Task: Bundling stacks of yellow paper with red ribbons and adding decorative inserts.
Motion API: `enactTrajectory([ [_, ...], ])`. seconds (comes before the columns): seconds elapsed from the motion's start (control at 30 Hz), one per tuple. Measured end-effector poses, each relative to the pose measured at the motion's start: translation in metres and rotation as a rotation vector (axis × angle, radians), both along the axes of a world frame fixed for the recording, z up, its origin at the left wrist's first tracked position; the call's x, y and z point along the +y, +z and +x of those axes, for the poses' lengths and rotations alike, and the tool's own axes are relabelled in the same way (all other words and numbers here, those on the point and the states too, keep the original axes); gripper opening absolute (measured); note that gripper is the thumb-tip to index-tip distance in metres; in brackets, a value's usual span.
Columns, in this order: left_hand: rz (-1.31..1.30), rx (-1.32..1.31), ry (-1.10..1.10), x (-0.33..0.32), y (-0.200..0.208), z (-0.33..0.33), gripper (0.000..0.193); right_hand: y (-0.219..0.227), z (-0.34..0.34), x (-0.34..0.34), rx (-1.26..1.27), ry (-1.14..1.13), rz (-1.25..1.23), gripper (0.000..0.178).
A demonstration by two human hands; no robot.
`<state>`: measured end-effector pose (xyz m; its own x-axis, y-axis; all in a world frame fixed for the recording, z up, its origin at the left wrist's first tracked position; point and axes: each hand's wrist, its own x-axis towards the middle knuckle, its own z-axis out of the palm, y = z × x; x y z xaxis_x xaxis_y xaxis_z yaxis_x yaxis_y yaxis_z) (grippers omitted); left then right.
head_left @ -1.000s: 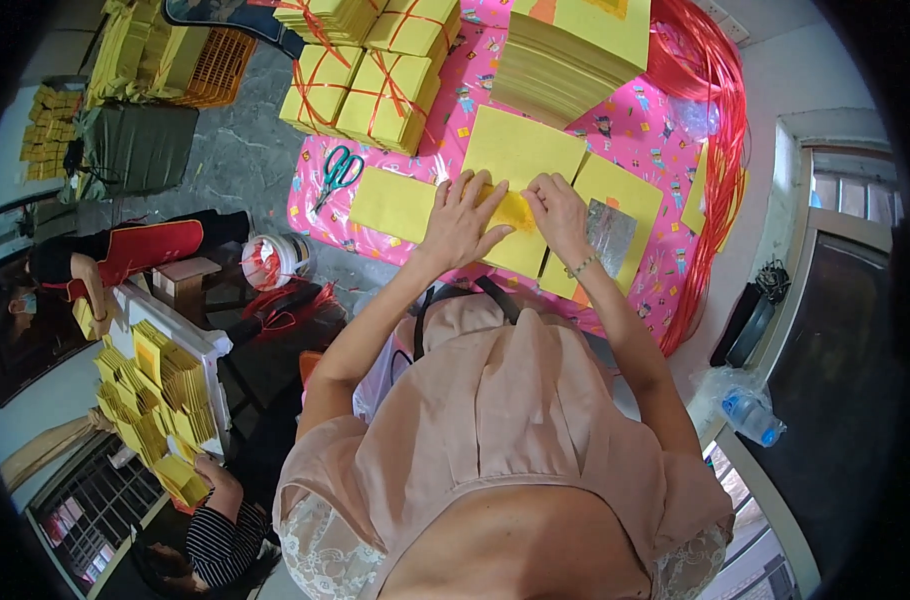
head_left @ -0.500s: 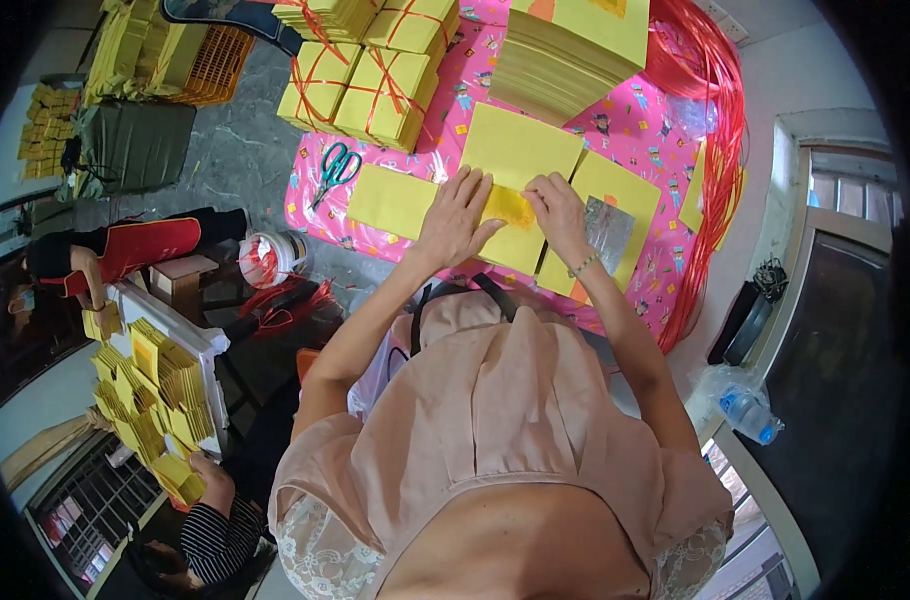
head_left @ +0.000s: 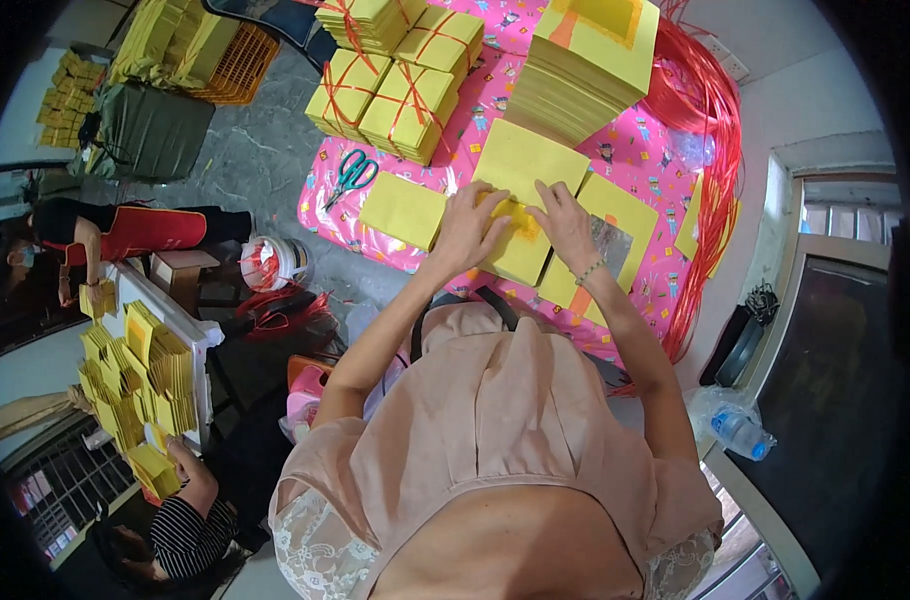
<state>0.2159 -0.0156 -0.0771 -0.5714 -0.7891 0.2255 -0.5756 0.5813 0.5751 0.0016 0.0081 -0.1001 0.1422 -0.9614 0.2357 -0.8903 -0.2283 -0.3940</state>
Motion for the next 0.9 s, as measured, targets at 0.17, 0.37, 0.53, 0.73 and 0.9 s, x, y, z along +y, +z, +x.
enactTrajectory([
  [0.17, 0.579, 0.432, 0.154, 0.015, -0.02, -0.026, 0.04, -0.009, -0.016, -0.003, 0.161, 0.124, -0.037, 0.04],
  [0.37, 1.038, 0.813, 0.335, 0.009, -0.031, -0.047, 0.039, 0.01, -0.017, -0.008, 0.128, 0.179, -0.172, 0.031],
  [0.53, 1.334, 1.137, 0.458, 0.002, -0.02, -0.05, 0.031, 0.002, -0.016, -0.009, 0.243, 0.223, -0.244, 0.029],
  [0.73, 1.302, 1.198, 0.551, -0.008, -0.032, -0.066, 0.023, 0.013, -0.019, -0.014, 0.205, 0.282, -0.346, 0.021],
  [0.9, 1.102, 1.172, 0.603, -0.011, -0.029, -0.071, 0.046, 0.037, -0.001, -0.012, 0.141, 0.316, -0.358, 0.021],
])
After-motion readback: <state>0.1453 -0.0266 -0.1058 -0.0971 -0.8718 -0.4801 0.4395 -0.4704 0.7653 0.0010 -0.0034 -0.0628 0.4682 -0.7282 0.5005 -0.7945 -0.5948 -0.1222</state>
